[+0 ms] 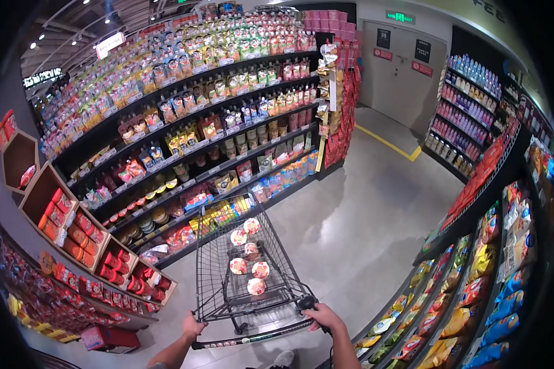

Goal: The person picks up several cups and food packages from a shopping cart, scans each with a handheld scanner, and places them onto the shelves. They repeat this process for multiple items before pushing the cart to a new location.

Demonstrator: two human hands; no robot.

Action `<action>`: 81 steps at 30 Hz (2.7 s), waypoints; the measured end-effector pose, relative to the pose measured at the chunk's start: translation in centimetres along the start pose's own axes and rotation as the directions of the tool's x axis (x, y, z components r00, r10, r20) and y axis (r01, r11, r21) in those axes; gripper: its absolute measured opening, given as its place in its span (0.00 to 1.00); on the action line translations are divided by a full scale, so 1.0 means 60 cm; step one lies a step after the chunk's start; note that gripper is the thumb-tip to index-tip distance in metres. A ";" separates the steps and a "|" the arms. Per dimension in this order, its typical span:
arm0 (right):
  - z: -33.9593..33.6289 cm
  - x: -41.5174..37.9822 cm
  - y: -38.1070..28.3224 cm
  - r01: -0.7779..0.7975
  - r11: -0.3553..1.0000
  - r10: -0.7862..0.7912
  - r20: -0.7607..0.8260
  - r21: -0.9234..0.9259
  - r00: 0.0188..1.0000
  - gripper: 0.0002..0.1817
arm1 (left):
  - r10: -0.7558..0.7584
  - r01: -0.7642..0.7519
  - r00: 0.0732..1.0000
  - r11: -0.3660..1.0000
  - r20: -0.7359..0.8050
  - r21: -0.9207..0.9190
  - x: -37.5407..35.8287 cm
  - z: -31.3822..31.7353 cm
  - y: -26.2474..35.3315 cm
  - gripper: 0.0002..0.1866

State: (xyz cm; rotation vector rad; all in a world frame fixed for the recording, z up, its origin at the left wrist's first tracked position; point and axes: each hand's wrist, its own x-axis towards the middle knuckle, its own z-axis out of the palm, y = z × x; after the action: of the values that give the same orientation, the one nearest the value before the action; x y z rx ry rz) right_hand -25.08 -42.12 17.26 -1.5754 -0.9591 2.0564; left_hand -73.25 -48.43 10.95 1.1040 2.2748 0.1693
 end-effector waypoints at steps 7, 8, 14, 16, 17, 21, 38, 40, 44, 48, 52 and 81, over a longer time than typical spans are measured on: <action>0.013 -0.028 0.014 0.010 0.999 -0.011 -0.017 -0.033 1.000 0.28 | 0.077 -0.077 0.995 0.997 -0.064 0.009 0.007 0.021 -0.038 0.42; 0.015 -0.025 0.020 0.014 0.999 -0.015 -0.011 -0.037 1.000 0.27 | 0.081 -0.080 0.995 0.997 -0.062 0.012 0.020 0.030 -0.056 0.42; 0.028 -0.034 0.030 0.029 0.999 -0.030 -0.020 -0.019 0.999 0.29 | 0.044 -0.041 0.997 0.997 -0.060 0.062 0.003 0.016 -0.047 0.41; 0.028 -0.032 0.029 0.033 0.999 -0.034 -0.026 -0.043 0.999 0.29 | 0.025 -0.026 0.999 0.999 -0.026 -0.040 0.010 0.019 -0.054 0.41; 0.028 -0.028 0.036 0.013 1.000 -0.013 -0.013 -0.023 1.000 0.27 | 0.022 -0.024 0.999 0.998 -0.029 -0.052 0.012 0.021 -0.058 0.41; 0.037 -0.027 0.035 -0.035 0.999 0.035 0.010 -0.008 0.999 0.26 | 0.044 -0.046 0.999 0.996 -0.027 -0.082 0.024 0.016 -0.069 0.41; 0.073 0.010 0.053 0.045 0.966 -0.078 -0.121 -0.254 0.990 0.20 | 0.162 -0.212 0.961 0.952 -0.222 -0.221 0.047 0.019 -0.088 0.19; 0.098 0.012 0.038 0.010 0.945 -0.053 -0.121 -0.327 0.991 0.23 | 0.208 -0.267 0.912 0.956 -0.354 -0.123 0.062 0.039 -0.105 0.18; 0.071 0.028 0.035 -0.060 0.962 0.016 -0.162 -0.268 0.987 0.21 | -0.010 -0.048 0.966 0.975 -0.259 -0.217 0.040 0.000 -0.058 0.13; 0.091 0.019 0.024 -0.082 0.932 0.020 -0.177 -0.354 0.984 0.20 | -0.035 -0.008 0.988 0.961 -0.151 -0.276 0.028 -0.022 -0.047 0.14; 0.143 0.020 0.022 -0.113 0.878 -0.043 -0.312 -0.466 0.949 0.25 | -0.134 0.058 0.959 0.956 -0.251 -0.287 0.086 0.043 -0.022 0.12; 0.388 0.110 0.044 0.183 0.983 -0.109 -0.758 0.014 0.644 0.18 | 0.727 -0.271 0.564 0.610 0.391 -0.744 0.254 -0.039 -0.222 0.33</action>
State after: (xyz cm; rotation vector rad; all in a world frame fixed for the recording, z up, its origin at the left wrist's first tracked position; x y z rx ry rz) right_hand -48.84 -46.30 14.10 -1.9619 -0.6164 1.0894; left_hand -90.83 -45.30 1.10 1.1938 1.0231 0.6104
